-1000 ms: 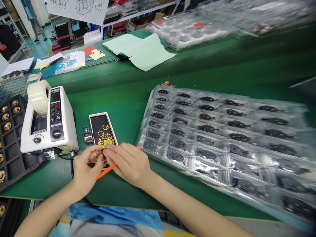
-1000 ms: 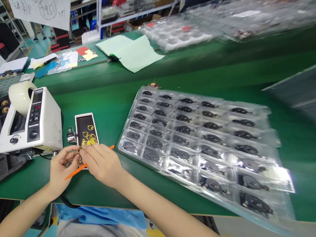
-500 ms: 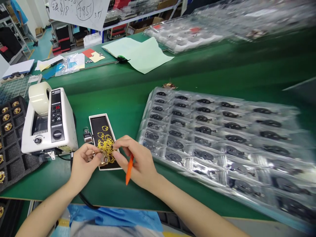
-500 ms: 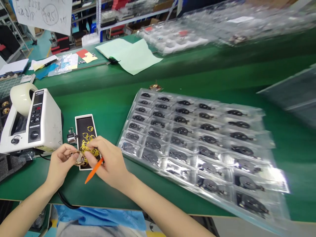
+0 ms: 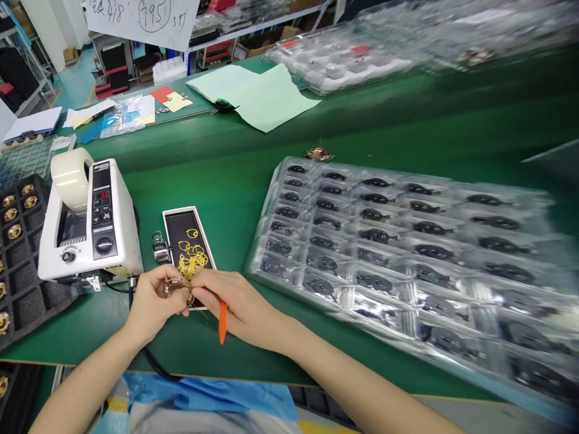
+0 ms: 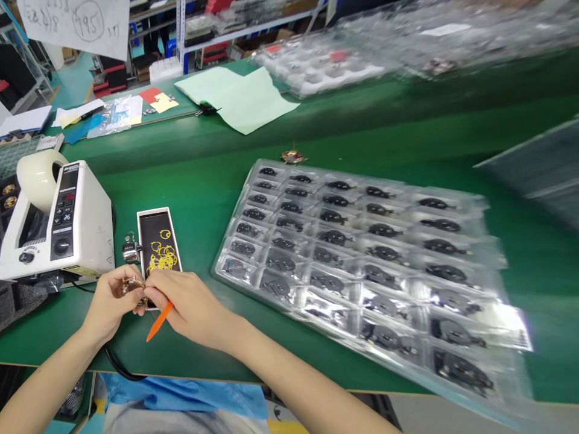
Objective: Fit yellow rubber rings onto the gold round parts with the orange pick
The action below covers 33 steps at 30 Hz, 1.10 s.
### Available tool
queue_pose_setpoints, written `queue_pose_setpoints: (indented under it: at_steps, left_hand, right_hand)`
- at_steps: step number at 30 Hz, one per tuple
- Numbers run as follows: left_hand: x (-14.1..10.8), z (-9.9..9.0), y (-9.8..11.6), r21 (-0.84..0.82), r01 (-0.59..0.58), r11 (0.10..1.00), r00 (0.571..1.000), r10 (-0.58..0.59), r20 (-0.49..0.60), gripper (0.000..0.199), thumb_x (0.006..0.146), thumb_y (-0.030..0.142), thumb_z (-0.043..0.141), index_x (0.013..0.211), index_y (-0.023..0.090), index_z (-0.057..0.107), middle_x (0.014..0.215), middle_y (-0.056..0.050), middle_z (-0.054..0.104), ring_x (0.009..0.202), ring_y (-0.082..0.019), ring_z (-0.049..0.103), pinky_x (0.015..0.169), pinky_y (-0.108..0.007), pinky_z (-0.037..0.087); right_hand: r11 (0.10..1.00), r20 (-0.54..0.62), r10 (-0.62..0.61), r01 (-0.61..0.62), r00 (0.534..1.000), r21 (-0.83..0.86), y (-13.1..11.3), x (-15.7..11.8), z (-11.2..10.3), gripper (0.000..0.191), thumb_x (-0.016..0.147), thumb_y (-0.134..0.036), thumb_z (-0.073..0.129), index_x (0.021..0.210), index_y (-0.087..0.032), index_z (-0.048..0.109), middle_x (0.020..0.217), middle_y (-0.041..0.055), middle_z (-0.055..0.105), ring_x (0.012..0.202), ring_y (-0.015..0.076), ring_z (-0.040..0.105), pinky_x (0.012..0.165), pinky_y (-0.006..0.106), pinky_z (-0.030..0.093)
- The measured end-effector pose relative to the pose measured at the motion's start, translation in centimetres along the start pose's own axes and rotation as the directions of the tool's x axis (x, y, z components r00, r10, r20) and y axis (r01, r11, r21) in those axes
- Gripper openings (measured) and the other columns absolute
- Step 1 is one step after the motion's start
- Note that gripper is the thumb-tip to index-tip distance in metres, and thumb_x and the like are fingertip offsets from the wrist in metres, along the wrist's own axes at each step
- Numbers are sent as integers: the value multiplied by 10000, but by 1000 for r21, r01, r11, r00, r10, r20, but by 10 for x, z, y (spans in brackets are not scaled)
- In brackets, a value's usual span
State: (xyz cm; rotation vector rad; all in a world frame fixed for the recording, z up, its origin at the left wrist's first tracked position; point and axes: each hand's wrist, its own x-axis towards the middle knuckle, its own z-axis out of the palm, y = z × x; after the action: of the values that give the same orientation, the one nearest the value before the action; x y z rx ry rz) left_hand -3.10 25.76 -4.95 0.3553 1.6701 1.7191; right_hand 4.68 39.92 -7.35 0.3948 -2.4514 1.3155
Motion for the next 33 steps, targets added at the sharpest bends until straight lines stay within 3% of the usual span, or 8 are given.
queue_pose_setpoints:
  at_steps: [5,11,17,19,23,28,31,33]
  left_hand:
    - [1,-1,-2,-36,35,999,999,-37,-29,236,622,253,775,631,144,566,521,60,512,390,-46,462,396,-166,344]
    - [2,-5,-4,-69,3,998,1000,-1,25,276,700,361,768,697,130,618,563,35,527,440,-47,445,423,-175,343]
    - [1,-4,-8,168,-195,966,981,196,14,270,808,316,675,621,143,587,582,42,442,454,-57,408,425,-195,319]
    - [1,-5,-14,404,-404,821,895,446,-12,183,852,225,612,687,150,642,641,21,477,536,-84,480,485,-204,394]
    - [3,-9,-27,760,-614,215,551,806,216,326,908,71,445,1156,183,625,870,-57,576,770,-137,597,656,-232,511]
    - [6,-8,-35,863,-471,-182,432,805,406,437,926,69,412,1349,167,463,868,-76,601,740,-158,617,610,-235,528]
    - [-4,-3,-38,877,-470,-102,477,806,349,452,929,78,405,1364,193,448,972,-105,617,869,-183,642,697,-274,560]
    - [-18,-4,-41,859,-484,167,583,793,175,412,929,134,452,1331,213,489,1129,-135,597,1027,-209,621,821,-329,558]
  right_hand:
    - [981,7,181,-181,983,67,-1,0,5,343,1005,-286,276,673,-230,342,581,-34,425,504,116,403,520,240,324]
    - [981,66,156,-163,985,105,-2,2,-9,232,990,-281,314,779,-229,396,688,-19,505,569,118,429,558,230,355]
    - [933,17,337,-337,941,131,-3,2,2,366,981,-394,291,674,-219,387,592,-18,465,522,117,390,526,254,296]
    - [883,-47,450,-436,892,172,-4,3,4,447,953,-485,335,598,-215,353,534,-32,389,498,107,328,503,259,247]
    - [747,44,531,-491,847,448,-8,6,1,545,863,-636,435,532,-206,377,517,-41,334,501,97,298,494,257,227]
    - [450,227,554,-518,801,727,-12,7,1,498,734,-647,626,624,-192,456,553,-75,328,458,59,201,446,233,163]
    - [374,241,555,-497,796,783,-13,8,0,500,689,-614,693,623,-192,434,563,-84,315,467,49,154,442,229,139]
    - [414,190,568,-478,800,774,-12,8,-4,499,693,-621,688,626,-196,436,543,-87,299,471,56,165,451,231,158]
